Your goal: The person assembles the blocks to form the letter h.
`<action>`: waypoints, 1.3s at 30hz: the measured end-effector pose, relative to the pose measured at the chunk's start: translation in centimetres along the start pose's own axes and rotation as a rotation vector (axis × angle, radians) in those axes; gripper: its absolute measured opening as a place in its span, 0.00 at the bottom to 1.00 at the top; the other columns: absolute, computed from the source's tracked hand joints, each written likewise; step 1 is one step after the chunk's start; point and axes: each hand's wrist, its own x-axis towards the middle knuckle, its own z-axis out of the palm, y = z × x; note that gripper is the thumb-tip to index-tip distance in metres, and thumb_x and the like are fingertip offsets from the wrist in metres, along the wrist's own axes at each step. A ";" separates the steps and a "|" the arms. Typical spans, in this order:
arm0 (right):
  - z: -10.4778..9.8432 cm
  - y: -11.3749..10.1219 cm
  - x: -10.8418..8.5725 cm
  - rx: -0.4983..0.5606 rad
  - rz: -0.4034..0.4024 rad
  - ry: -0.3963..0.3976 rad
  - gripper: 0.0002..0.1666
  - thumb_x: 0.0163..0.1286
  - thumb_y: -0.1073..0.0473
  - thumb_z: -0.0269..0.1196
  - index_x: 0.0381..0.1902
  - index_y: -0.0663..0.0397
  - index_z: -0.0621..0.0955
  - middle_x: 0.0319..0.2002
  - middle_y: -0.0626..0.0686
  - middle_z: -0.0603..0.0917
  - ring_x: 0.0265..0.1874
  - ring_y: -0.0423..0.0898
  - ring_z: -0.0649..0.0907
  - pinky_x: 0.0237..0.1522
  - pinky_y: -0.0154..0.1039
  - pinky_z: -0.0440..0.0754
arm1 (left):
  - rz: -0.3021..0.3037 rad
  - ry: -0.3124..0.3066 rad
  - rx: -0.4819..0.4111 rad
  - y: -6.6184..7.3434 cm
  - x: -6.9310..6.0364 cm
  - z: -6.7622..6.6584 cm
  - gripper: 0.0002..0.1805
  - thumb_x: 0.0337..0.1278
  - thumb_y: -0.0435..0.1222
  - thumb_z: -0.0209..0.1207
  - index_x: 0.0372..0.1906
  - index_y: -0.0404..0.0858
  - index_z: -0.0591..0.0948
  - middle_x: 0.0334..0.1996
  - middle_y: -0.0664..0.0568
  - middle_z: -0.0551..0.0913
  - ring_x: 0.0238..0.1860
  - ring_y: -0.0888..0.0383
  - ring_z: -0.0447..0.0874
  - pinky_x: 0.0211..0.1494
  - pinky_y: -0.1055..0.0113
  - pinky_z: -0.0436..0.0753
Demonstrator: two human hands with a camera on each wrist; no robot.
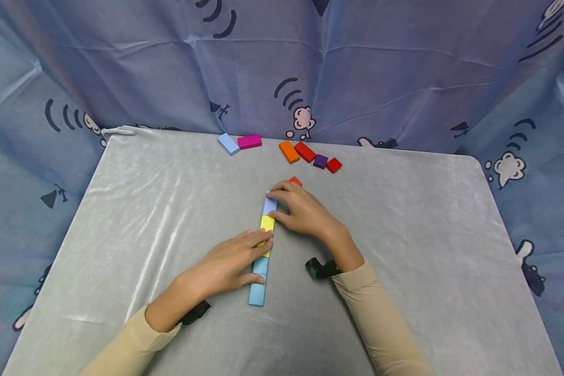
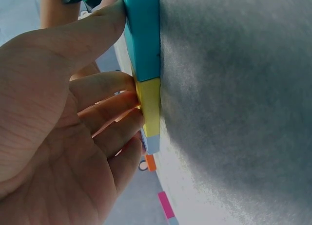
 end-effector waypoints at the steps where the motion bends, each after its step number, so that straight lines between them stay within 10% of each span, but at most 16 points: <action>1: 0.0 0.0 0.0 0.001 -0.001 0.001 0.28 0.72 0.55 0.72 0.66 0.60 0.83 0.64 0.57 0.83 0.66 0.53 0.81 0.75 0.52 0.80 | -0.002 -0.001 -0.001 0.0 0.0 0.0 0.44 0.60 0.50 0.73 0.75 0.31 0.73 0.80 0.41 0.69 0.81 0.45 0.67 0.88 0.53 0.65; 39: 0.5 -0.5 0.2 -0.047 -0.004 0.013 0.27 0.75 0.55 0.69 0.67 0.60 0.83 0.66 0.57 0.82 0.68 0.53 0.81 0.75 0.51 0.80 | 0.003 0.002 -0.001 0.1 -0.1 -0.1 0.45 0.59 0.50 0.73 0.75 0.30 0.73 0.79 0.40 0.70 0.81 0.46 0.68 0.87 0.52 0.67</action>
